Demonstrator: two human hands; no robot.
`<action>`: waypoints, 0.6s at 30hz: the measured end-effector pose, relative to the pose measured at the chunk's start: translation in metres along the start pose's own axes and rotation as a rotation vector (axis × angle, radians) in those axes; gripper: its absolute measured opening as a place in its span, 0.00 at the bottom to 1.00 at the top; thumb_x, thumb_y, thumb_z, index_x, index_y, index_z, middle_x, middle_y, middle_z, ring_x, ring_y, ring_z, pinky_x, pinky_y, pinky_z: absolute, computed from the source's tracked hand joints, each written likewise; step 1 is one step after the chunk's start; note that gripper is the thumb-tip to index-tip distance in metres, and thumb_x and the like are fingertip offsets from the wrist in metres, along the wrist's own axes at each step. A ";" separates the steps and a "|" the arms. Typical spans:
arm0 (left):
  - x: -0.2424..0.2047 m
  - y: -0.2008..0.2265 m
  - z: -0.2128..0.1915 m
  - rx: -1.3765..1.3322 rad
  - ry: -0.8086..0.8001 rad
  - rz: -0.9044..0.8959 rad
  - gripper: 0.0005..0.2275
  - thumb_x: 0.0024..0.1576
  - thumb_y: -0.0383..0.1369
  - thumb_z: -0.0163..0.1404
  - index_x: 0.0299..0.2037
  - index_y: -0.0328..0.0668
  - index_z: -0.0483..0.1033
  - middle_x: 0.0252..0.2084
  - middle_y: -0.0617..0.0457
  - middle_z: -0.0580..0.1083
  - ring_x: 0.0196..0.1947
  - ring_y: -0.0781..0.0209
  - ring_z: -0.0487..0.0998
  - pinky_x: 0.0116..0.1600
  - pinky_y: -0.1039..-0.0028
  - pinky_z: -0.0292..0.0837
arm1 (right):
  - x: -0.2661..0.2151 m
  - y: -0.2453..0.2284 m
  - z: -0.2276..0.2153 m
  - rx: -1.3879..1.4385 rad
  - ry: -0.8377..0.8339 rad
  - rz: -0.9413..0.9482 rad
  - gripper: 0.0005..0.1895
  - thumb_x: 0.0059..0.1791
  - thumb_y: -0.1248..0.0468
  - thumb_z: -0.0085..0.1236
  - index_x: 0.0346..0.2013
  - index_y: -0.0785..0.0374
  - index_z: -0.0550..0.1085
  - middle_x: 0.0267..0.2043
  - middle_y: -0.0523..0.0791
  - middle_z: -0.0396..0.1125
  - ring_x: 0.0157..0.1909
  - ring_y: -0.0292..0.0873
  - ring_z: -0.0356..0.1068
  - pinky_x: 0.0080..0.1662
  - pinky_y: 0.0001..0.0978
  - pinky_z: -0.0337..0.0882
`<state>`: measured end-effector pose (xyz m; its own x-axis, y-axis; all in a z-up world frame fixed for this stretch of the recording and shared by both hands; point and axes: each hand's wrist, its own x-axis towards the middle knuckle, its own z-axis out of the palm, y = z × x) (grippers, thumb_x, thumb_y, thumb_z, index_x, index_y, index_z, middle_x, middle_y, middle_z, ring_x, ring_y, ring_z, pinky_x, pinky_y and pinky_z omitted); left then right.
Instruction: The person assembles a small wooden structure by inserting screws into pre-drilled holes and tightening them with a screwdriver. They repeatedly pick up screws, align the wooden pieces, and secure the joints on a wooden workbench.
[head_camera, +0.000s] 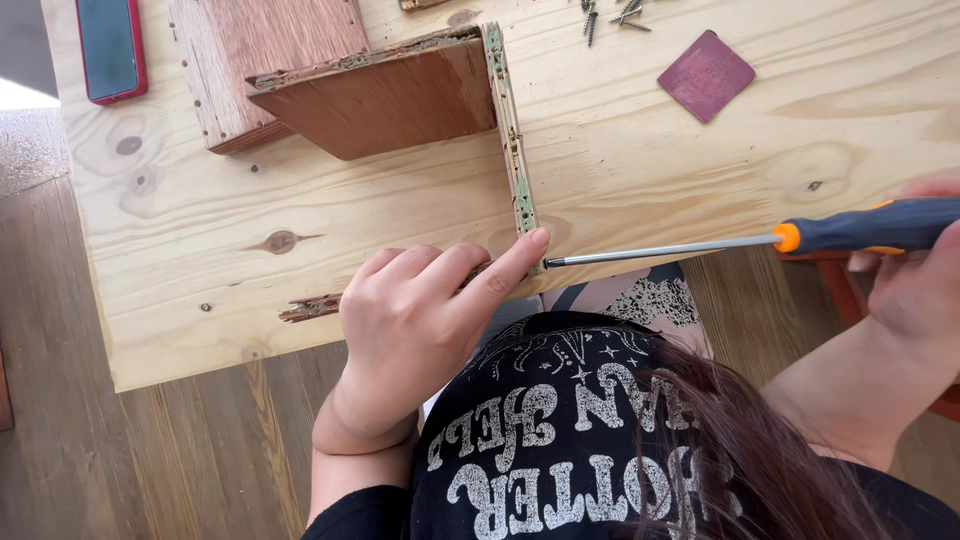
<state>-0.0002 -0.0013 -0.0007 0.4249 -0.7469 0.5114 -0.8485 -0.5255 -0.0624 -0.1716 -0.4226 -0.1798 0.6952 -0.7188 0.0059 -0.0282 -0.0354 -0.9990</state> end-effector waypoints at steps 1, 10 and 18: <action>0.000 0.000 0.000 0.000 0.000 0.003 0.17 0.65 0.24 0.52 0.56 0.65 0.81 0.29 0.67 0.69 0.23 0.64 0.63 0.29 0.73 0.59 | -0.003 -0.008 0.001 -0.014 -0.141 -0.077 0.37 0.55 0.30 0.40 0.63 0.56 0.55 0.36 0.49 0.56 0.24 0.43 0.55 0.34 0.35 0.58; -0.001 0.000 -0.001 -0.004 -0.011 -0.001 0.16 0.65 0.25 0.51 0.57 0.65 0.81 0.29 0.67 0.69 0.23 0.64 0.64 0.29 0.72 0.60 | 0.000 0.003 0.010 0.173 -0.192 -0.147 0.29 0.52 0.29 0.50 0.54 0.43 0.62 0.21 0.36 0.52 0.21 0.31 0.52 0.32 0.30 0.60; -0.001 0.000 -0.001 0.010 -0.016 0.002 0.16 0.64 0.26 0.52 0.57 0.66 0.81 0.29 0.67 0.69 0.23 0.64 0.64 0.29 0.72 0.60 | -0.005 -0.028 0.029 0.296 -0.304 -0.232 0.29 0.55 0.42 0.48 0.66 0.50 0.57 0.35 0.47 0.64 0.21 0.41 0.63 0.33 0.34 0.70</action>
<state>-0.0011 -0.0001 -0.0002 0.4280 -0.7547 0.4972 -0.8463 -0.5277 -0.0725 -0.1538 -0.3979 -0.1531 0.8385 -0.4784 0.2609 0.3276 0.0600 -0.9429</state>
